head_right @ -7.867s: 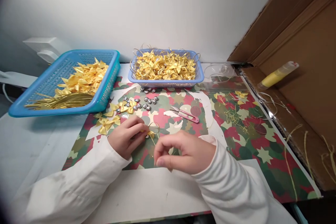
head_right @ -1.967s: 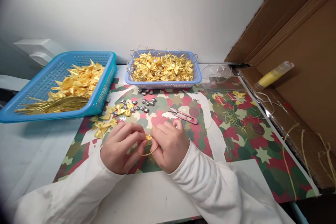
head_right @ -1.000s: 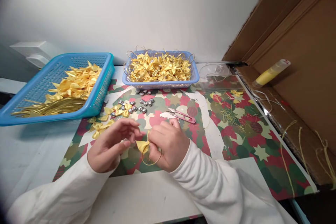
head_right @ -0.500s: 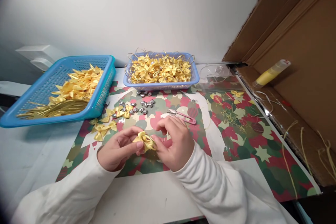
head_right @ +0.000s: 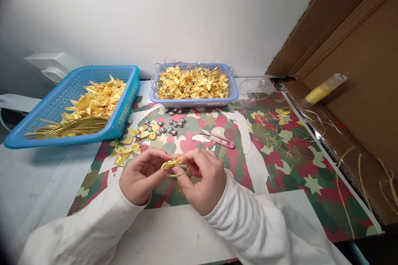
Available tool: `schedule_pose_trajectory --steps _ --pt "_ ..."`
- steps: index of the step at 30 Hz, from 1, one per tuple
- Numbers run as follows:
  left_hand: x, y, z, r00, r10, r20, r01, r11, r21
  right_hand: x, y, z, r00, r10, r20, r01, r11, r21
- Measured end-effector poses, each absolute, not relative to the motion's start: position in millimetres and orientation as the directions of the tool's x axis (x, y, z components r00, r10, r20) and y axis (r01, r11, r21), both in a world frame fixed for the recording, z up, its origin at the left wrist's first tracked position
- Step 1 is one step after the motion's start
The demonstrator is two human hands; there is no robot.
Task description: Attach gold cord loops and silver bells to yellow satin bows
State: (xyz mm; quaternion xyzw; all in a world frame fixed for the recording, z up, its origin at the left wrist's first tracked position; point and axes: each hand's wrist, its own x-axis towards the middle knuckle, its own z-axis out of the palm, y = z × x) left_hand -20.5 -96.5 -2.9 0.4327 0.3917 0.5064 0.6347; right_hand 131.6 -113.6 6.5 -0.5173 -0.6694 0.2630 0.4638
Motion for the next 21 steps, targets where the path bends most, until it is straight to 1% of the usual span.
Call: schedule_pose_trajectory --steps 3,8,12,14,15,17,19,21 --pt "-20.6 -97.7 -2.7 0.133 0.991 0.022 -0.232 0.010 0.973 132.0 -113.6 6.8 -0.052 0.942 0.332 0.473 0.316 -0.822" --pt "-24.0 -97.7 -6.5 0.145 0.981 0.126 -0.124 -0.108 0.986 131.6 -112.1 9.0 -0.119 0.949 0.292 0.509 0.311 -0.803" --pt "-25.4 -98.2 -9.0 0.165 0.978 0.129 -0.029 -0.126 0.992 132.2 -110.1 10.4 -0.178 0.971 0.159 0.438 0.223 -0.871" --pt "-25.9 -98.7 -6.6 0.167 0.976 0.142 0.068 -0.156 0.985 133.2 -109.9 10.2 -0.208 0.972 0.112 0.410 0.191 -0.892" --pt "-26.4 -98.9 -4.4 0.179 0.968 0.176 0.143 -0.202 0.969 133.8 -110.0 9.9 -0.208 0.971 0.117 0.420 0.196 -0.886" --pt "-28.3 -98.5 0.7 0.222 0.929 0.296 0.306 -0.354 0.884 134.7 -110.5 9.1 -0.186 0.964 0.190 0.479 0.258 -0.839" --pt "-30.7 -97.2 5.0 0.282 0.862 0.421 0.428 -0.506 0.749 134.9 -110.7 8.4 -0.175 0.935 0.307 0.550 0.351 -0.758" --pt "-32.7 -95.5 6.9 0.362 0.796 0.485 0.504 -0.604 0.617 134.3 -110.0 7.6 -0.199 0.894 0.402 0.600 0.436 -0.671"
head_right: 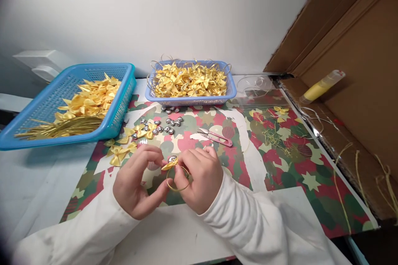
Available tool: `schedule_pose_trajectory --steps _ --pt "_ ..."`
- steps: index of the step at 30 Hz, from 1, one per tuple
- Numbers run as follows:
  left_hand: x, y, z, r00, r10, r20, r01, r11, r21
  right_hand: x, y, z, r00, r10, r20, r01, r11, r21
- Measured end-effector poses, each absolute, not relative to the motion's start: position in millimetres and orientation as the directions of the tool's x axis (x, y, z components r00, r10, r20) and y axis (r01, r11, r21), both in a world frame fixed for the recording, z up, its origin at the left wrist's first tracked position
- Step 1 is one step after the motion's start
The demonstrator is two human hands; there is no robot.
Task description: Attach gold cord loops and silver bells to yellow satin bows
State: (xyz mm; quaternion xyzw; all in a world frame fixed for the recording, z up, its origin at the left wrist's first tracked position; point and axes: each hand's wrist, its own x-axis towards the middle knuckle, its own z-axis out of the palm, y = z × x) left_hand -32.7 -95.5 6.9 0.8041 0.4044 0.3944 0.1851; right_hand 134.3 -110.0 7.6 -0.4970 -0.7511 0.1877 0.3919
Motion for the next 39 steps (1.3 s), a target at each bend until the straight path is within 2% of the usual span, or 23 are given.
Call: schedule_pose_trajectory --steps 4,8,11,14,17,23,28,32,34,37,39 --pt "-34.5 -92.4 5.1 0.483 0.721 0.497 0.585 -0.688 0.429 132.2 -107.3 5.6 -0.258 0.843 0.472 0.672 0.508 -0.539" --pt "-34.8 -90.9 4.2 0.502 0.698 0.511 0.589 -0.708 0.390 131.2 -107.4 5.2 -0.282 0.855 0.435 0.668 0.501 -0.550" --pt "-33.9 -92.0 5.5 0.473 0.747 0.468 0.558 -0.664 0.497 131.9 -109.4 7.6 -0.266 0.893 0.363 0.637 0.446 -0.629" --pt "-31.8 -95.4 6.4 0.397 0.855 0.332 0.502 -0.506 0.702 133.4 -111.0 11.2 -0.244 0.935 0.258 0.616 0.355 -0.704" --pt "-29.0 -98.6 6.4 0.354 0.913 0.201 0.465 -0.359 0.809 133.9 -111.3 13.5 -0.237 0.954 0.182 0.614 0.292 -0.733" --pt "-25.9 -100.2 8.0 0.292 0.945 0.148 0.454 -0.273 0.848 130.9 -111.5 16.1 -0.171 0.981 0.089 0.600 0.175 -0.781" --pt "-27.1 -100.6 5.5 0.334 0.923 0.194 0.460 -0.339 0.821 129.3 -112.0 16.8 -0.162 0.987 -0.009 0.542 0.082 -0.836" --pt "-27.5 -99.0 3.1 0.368 0.902 0.225 0.511 -0.399 0.761 127.1 -112.5 15.7 -0.192 0.980 0.051 0.545 0.149 -0.825" --pt "-27.2 -97.7 3.0 0.371 0.901 0.223 0.500 -0.396 0.770 125.8 -112.1 16.3 -0.204 0.975 0.092 0.533 0.189 -0.825" --pt "-26.6 -97.0 4.1 0.345 0.929 0.134 0.439 -0.286 0.852 124.8 -111.0 19.4 -0.197 0.975 0.100 0.468 0.183 -0.865" --pt "-26.2 -97.6 5.4 0.333 0.942 0.026 0.375 -0.158 0.913 125.0 -110.6 21.3 -0.211 0.976 0.047 0.375 0.125 -0.919"
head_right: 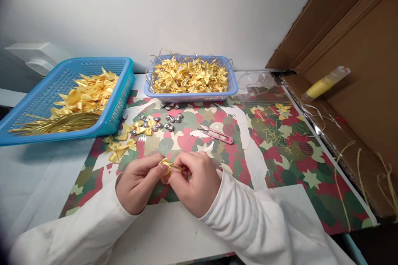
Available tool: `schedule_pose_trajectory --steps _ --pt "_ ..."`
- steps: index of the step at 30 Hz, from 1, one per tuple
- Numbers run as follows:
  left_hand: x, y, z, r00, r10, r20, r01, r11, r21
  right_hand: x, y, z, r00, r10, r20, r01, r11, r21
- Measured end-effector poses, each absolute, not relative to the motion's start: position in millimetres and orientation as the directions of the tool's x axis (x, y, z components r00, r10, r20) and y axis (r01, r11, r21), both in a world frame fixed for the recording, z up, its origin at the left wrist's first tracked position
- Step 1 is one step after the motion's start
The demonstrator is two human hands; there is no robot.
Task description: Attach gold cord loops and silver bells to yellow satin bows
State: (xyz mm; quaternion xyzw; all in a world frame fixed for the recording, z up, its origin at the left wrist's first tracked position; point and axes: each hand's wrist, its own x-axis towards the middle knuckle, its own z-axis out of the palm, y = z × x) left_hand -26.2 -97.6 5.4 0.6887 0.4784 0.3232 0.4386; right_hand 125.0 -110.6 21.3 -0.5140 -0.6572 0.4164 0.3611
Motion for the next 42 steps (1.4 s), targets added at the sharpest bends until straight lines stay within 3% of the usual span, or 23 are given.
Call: schedule_pose_trajectory --steps 5,12,16,19,24,27,29,32,35,38,42 --pt "-25.5 -101.4 7.5 0.295 0.950 -0.099 0.263 0.018 0.965 126.3 -111.9 19.2 -0.267 0.955 -0.125 0.133 -0.092 -0.987" --pt "-21.7 -101.2 10.8 0.294 0.939 -0.178 0.083 0.161 0.983 124.0 -110.7 18.3 -0.319 0.939 -0.130 -0.088 -0.165 -0.982" --pt "-19.5 -97.0 15.8 0.344 0.904 -0.253 -0.013 0.274 0.962 124.3 -112.2 16.4 -0.332 0.934 -0.134 -0.065 -0.165 -0.984" --pt "-19.2 -95.8 17.6 0.349 0.892 -0.286 -0.028 0.315 0.949 124.3 -115.5 14.7 -0.321 0.939 -0.120 0.046 -0.111 -0.993" --pt "-23.6 -98.8 10.6 0.292 0.935 -0.199 0.007 0.207 0.978 140.6 -107.1 17.9 -0.246 0.969 0.020 0.285 0.092 -0.954" --pt "-26.6 -100.7 6.7 0.247 0.958 -0.144 0.086 0.127 0.988 167.1 -87.7 16.2 -0.162 0.969 0.184 0.502 0.242 -0.830" --pt "-26.6 -101.3 7.4 0.230 0.959 -0.163 0.117 0.139 0.983 184.0 -74.4 9.8 -0.044 0.965 0.257 0.769 0.197 -0.608" --pt "-23.5 -102.1 12.7 0.161 0.961 -0.223 0.114 0.207 0.972 197.1 -62.0 -6.0 0.048 0.979 0.200 0.960 0.010 -0.280" --pt "-19.6 -103.0 17.7 0.078 0.959 -0.272 0.051 0.268 0.962 197.5 -58.5 -19.5 0.066 0.987 0.144 0.983 -0.040 -0.182" --pt "-19.4 -103.5 17.4 0.053 0.960 -0.277 0.058 0.274 0.960 195.3 -61.2 -18.0 0.070 0.977 0.202 0.942 0.003 -0.336" --pt "-23.8 -103.3 11.8 0.041 0.991 -0.127 0.260 0.112 0.959 190.7 -79.2 10.2 -0.075 0.985 0.154 0.630 0.167 -0.759"
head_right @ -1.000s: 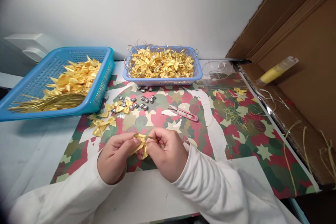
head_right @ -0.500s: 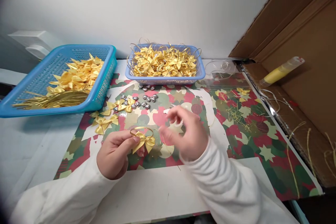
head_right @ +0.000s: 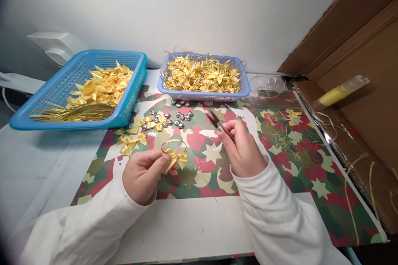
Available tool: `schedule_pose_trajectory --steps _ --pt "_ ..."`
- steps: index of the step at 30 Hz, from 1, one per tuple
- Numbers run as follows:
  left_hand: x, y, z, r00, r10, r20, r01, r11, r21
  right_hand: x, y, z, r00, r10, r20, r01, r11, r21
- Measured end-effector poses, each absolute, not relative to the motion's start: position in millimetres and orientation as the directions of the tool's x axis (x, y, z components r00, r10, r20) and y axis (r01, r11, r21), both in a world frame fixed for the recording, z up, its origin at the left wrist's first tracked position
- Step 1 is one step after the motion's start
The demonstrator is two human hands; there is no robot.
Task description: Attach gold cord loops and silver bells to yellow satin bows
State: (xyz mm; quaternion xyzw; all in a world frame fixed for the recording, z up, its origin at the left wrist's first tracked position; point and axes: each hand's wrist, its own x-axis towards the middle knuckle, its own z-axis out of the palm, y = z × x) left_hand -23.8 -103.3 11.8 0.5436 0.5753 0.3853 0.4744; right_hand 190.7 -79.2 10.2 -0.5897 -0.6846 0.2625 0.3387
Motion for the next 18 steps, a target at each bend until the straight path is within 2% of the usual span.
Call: schedule_pose_trajectory --steps 2,5,8,10,18 --pt "-25.5 -103.2 10.2 0.053 0.998 -0.017 0.362 -0.003 0.932 186.3 -91.5 25.9 -0.253 0.959 0.130 0.488 0.242 -0.839" --pt "-26.2 -102.7 10.7 0.076 0.992 0.103 0.445 -0.126 0.887 179.0 -103.4 38.1 -0.409 0.909 0.075 0.574 0.320 -0.754" --pt "-26.4 -101.8 12.8 0.120 0.975 0.186 0.481 -0.221 0.848 173.8 -105.3 37.0 -0.389 0.912 0.128 0.690 0.381 -0.615" --pt "-27.1 -101.0 13.7 0.151 0.958 0.246 0.484 -0.288 0.826 172.2 -104.7 34.0 -0.368 0.915 0.164 0.722 0.393 -0.570" --pt "-29.2 -100.8 11.6 0.231 0.916 0.329 0.512 -0.402 0.759 170.0 -105.7 31.7 -0.355 0.917 0.183 0.743 0.395 -0.540"
